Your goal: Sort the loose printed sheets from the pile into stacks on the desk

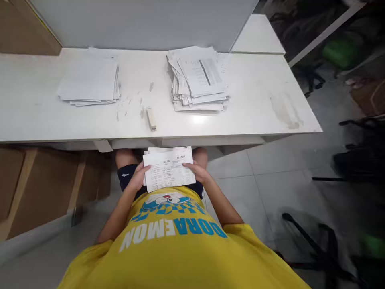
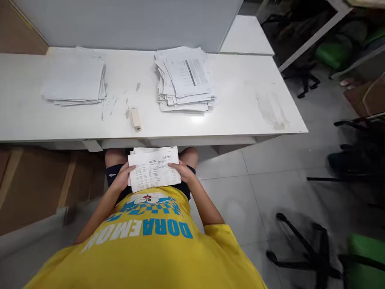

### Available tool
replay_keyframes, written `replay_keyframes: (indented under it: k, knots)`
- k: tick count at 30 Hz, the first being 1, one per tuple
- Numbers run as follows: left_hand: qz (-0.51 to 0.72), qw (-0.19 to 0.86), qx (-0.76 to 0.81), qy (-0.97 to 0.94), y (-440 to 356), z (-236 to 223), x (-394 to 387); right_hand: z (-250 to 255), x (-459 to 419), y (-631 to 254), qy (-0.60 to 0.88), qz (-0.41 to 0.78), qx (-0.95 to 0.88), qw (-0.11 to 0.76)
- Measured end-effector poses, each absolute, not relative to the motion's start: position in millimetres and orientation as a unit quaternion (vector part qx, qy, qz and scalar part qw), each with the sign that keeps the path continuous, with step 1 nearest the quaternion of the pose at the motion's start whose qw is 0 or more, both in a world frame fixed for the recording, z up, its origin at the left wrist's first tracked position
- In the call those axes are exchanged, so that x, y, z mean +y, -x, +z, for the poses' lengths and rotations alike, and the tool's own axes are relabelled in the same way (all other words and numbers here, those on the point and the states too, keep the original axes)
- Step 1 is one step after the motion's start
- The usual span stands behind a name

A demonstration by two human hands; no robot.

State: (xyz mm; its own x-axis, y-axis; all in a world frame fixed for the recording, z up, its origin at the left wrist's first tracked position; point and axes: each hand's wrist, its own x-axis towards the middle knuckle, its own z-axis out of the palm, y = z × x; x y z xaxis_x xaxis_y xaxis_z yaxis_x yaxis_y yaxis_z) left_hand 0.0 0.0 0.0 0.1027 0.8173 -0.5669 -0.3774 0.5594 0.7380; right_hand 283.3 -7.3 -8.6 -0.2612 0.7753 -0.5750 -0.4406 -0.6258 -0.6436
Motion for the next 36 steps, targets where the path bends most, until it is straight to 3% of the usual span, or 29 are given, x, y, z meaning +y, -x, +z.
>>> replay_keyframes:
  k: [5,11,19,36]
  knots:
    - [0.376,0.771,0.488,-0.159,13,-26,0,-18,-25,-293,0.468,0.776,-0.158,0.391]
    - [0.231,0.841,0.466,-0.147,-15,-43,3,-27,-29,-293,0.497,0.758,-0.131,0.402]
    - [0.378,0.739,0.525,-0.190,-38,-47,-3,-28,-41,-300,0.545,0.720,-0.129,0.410]
    - [0.386,0.772,0.488,-0.131,-56,-52,1,-32,-41,-307,0.558,0.698,-0.124,0.431]
